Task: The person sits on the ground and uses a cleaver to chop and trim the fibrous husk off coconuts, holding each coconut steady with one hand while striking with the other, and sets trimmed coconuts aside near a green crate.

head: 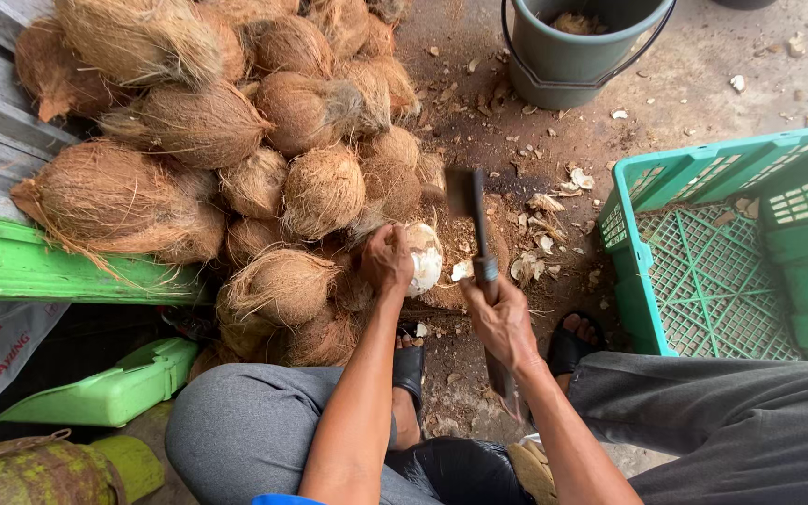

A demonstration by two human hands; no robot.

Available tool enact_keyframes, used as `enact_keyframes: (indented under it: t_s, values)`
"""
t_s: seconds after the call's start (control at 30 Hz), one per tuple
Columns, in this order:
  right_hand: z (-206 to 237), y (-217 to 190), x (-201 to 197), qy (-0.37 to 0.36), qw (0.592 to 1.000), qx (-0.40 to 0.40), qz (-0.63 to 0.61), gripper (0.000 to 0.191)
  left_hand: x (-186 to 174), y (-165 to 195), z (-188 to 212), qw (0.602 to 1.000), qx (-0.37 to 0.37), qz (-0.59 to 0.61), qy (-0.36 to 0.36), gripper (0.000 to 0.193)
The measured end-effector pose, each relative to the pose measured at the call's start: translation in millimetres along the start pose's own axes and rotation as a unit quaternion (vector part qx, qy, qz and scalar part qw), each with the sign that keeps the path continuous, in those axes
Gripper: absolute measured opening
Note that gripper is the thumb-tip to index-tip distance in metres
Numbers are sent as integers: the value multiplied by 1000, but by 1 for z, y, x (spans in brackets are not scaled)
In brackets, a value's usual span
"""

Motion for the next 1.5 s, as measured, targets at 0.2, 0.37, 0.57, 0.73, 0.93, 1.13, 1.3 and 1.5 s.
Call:
enact_keyframes:
  t_s: [0.2,0.37,0.57,0.73,0.93,1.13,1.3,1.5]
  values:
    - [0,2,18,20,1000,-16,-15,42,-4,4,2,999,24,26,4,50]
    - [1,5,19,-4,990,25,137,34,-2,7,0,990,-71,126,7,45]
    - [1,-4,19,21,993,0,-117,25,0,1,2,998,-47,51,-5,50]
    - [-1,0,21,-20,998,-2,66,22,-6,8,2,997,-44,54,14,47]
    - [-1,3,20,32,997,37,55,45,-14,17,3,998,-50,41,-8,44]
    - [-4,10,25,14,990,-11,137,38,-10,7,6,997,-66,14,-33,55]
    - [-10,15,27,15,995,-72,61,37,-7,11,5,999,18,34,8,56]
    - [-4,26,33,10,973,-99,207,43,-3,7,7,996,-71,-45,-3,56]
Point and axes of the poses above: each hand's wrist, its own z-axis away from the middle knuckle, its own x-axis out of the palm, y = z × x, the point moved 3 cm from there along -z, towards the middle knuckle, and after that the axes turned 15 degrees about y, right-handed, at the moved point
